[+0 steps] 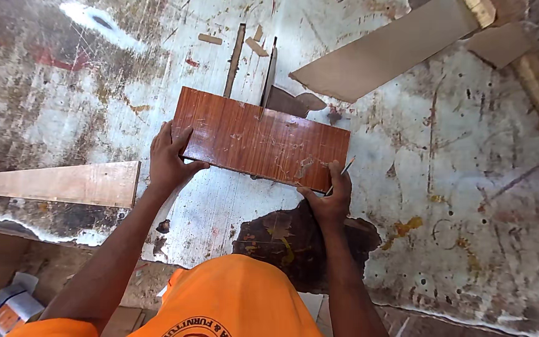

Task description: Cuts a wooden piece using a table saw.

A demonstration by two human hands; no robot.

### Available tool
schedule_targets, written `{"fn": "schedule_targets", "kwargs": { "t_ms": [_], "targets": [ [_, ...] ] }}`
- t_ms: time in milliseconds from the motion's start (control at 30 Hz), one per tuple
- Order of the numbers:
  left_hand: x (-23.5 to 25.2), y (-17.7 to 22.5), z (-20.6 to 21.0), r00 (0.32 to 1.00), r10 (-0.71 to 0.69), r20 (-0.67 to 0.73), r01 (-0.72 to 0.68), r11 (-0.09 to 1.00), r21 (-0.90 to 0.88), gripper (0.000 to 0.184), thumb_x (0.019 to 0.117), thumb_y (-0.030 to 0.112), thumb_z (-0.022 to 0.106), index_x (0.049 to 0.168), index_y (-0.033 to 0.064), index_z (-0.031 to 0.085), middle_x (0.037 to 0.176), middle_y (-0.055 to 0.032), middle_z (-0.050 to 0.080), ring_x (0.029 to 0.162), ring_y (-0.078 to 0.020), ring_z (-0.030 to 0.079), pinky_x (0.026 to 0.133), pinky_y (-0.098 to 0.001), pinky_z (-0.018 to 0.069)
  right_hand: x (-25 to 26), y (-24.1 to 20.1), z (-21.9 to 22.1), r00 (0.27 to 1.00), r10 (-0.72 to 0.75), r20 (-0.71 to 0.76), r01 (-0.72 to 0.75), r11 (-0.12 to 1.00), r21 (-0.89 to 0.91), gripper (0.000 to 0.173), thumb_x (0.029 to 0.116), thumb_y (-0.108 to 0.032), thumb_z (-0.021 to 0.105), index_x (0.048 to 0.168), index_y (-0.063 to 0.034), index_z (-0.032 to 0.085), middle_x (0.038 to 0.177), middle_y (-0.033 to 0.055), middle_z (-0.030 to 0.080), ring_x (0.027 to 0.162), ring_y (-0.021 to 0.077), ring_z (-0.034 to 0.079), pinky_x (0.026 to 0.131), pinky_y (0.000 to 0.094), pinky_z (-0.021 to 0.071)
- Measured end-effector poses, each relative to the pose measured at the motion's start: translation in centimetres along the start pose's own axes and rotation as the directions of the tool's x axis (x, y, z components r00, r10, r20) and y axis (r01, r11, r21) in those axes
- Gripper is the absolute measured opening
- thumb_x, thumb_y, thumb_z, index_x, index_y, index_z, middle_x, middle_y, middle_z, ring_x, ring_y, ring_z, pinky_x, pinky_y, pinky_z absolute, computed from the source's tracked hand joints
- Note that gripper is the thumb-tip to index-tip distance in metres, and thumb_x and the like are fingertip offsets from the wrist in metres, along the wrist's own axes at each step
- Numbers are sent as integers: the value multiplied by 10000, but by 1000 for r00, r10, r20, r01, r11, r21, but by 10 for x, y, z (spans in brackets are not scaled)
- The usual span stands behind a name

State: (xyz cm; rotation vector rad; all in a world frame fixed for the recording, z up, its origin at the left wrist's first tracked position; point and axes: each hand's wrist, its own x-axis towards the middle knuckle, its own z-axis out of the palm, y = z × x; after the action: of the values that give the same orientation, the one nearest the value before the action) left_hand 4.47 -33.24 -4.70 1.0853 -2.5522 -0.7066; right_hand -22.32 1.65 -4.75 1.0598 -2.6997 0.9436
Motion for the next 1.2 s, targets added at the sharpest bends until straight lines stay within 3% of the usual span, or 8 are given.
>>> {"fn": "schedule_targets", "kwargs": {
  "t_ms": [400,667,1000,1200],
  "targets": [
    [8,0,2,1000,-10,-2,10,1000,7,1036,611,820,773,1511,386,496,1667,-116,305,1558,-290,241,1262,-505,204,8,2,2,1000,-7,-9,7,1000,9,1002,728,-665,801,1518,-131,492,1573,105,462,1485,303,371,1228,447,301],
    [13,-1,4,1000,21,-11,-20,999,31,1047,626,840,745,1515,342,504,1653,-154,320,1553,-315,250,1261,-512,204,14,1,2,1000,3,3,-3,1000,24,996,716,-613,835,1516,-128,492,1575,110,460,1479,314,379,1216,466,317],
    [19,1,4,1000,-6,11,5,1000,23,1025,633,819,758,1517,373,491,1678,-117,279,1562,-297,225,1268,-503,181,20,3,4,1000,19,14,-19,1000,1,1017,723,-655,801,1535,-140,469,1584,109,446,1485,306,370,1220,460,307],
    [0,0,0,1000,4,-1,-4,1000,-14,1023,629,792,786,1509,349,511,1667,-124,301,1559,-302,237,1269,-505,199,4,-2,-2,1000,27,11,-28,999,22,1040,710,-611,843,1561,-172,436,1588,133,429,1475,303,385,1212,462,331]
  ]
}}
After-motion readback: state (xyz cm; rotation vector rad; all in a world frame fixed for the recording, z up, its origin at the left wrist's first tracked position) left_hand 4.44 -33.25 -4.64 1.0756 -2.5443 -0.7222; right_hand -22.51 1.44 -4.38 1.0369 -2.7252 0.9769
